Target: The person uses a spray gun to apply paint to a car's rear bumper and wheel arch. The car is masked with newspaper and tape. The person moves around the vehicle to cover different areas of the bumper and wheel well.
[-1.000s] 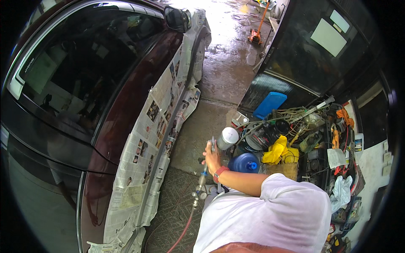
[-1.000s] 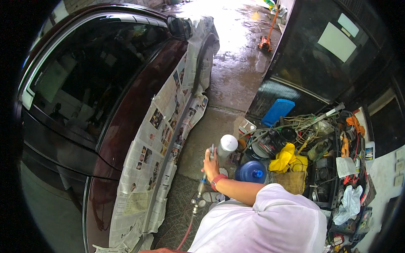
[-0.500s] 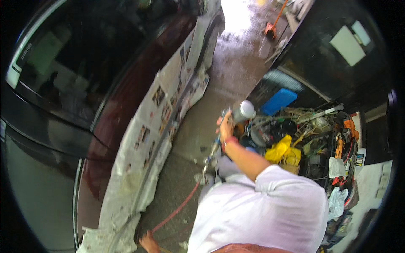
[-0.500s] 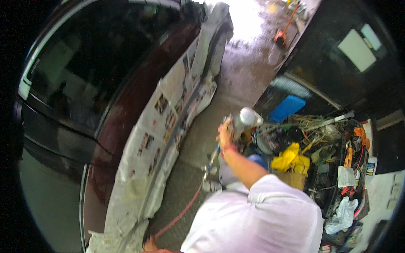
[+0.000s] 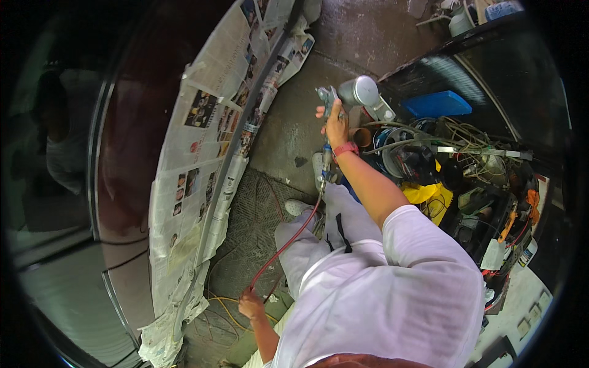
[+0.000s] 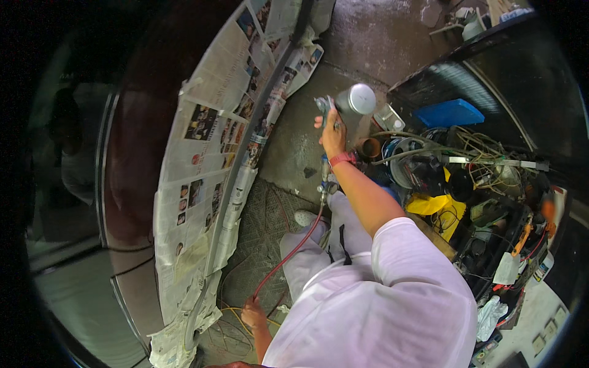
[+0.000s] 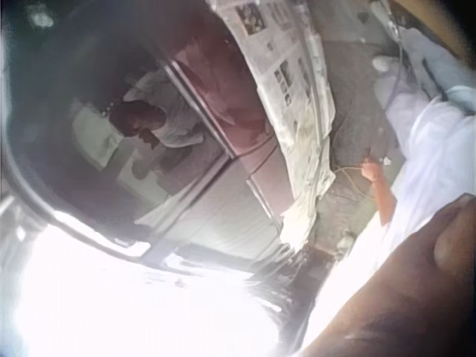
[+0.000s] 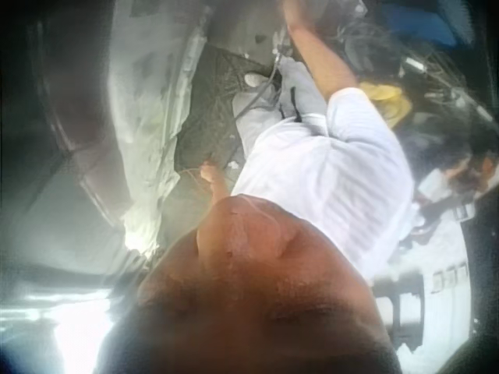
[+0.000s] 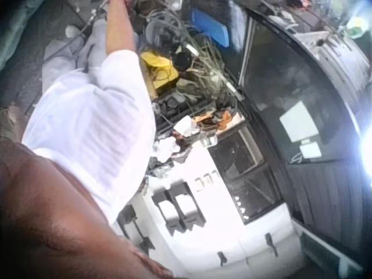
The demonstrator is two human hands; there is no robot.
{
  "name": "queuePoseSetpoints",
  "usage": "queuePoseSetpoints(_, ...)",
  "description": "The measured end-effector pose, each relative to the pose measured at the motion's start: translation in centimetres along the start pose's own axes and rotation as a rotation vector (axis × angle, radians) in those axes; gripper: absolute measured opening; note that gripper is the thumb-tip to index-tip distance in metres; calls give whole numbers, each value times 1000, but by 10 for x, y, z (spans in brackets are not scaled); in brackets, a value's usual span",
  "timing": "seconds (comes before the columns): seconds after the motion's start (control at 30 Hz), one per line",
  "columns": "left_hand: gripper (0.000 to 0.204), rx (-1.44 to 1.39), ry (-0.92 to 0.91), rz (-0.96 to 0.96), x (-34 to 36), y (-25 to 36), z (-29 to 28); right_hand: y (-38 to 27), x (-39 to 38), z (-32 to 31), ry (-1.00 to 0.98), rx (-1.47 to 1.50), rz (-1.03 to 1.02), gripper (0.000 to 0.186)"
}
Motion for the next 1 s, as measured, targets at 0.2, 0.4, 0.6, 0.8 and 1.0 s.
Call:
queuePoseSetpoints(0.2, 24, 10, -253, 227, 49, 119, 34, 34, 95, 33, -173, -108, -41, 78)
queuePoseSetpoints(0.4, 24, -73, -261, 375, 118, 230, 60, 88, 215, 77, -334, -207, -59, 76)
queuePoseSetpoints(0.6, 27, -179, -203, 386, 176, 313, 51, 101, 345, 93, -118, -378, -132, 81)
queuePoseSetpoints(0.8, 25, -259, -270, 321, 179, 334, 77, 114, 372, 102, 9, -186, -338, 82)
queuePoseSetpoints(1.0, 26, -289, -342, 305, 145, 281, 131, 138, 251, 111, -280, -368, -151, 77)
Point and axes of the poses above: each hand's wrist, its own x-axis towards the middle knuckle, its own z-axis out of the palm, y = z × x, the point moved 5 cm from there along x, towards the middle knuckle, and after that the axes turned 4 degrees about x, right-handed, at the moved point
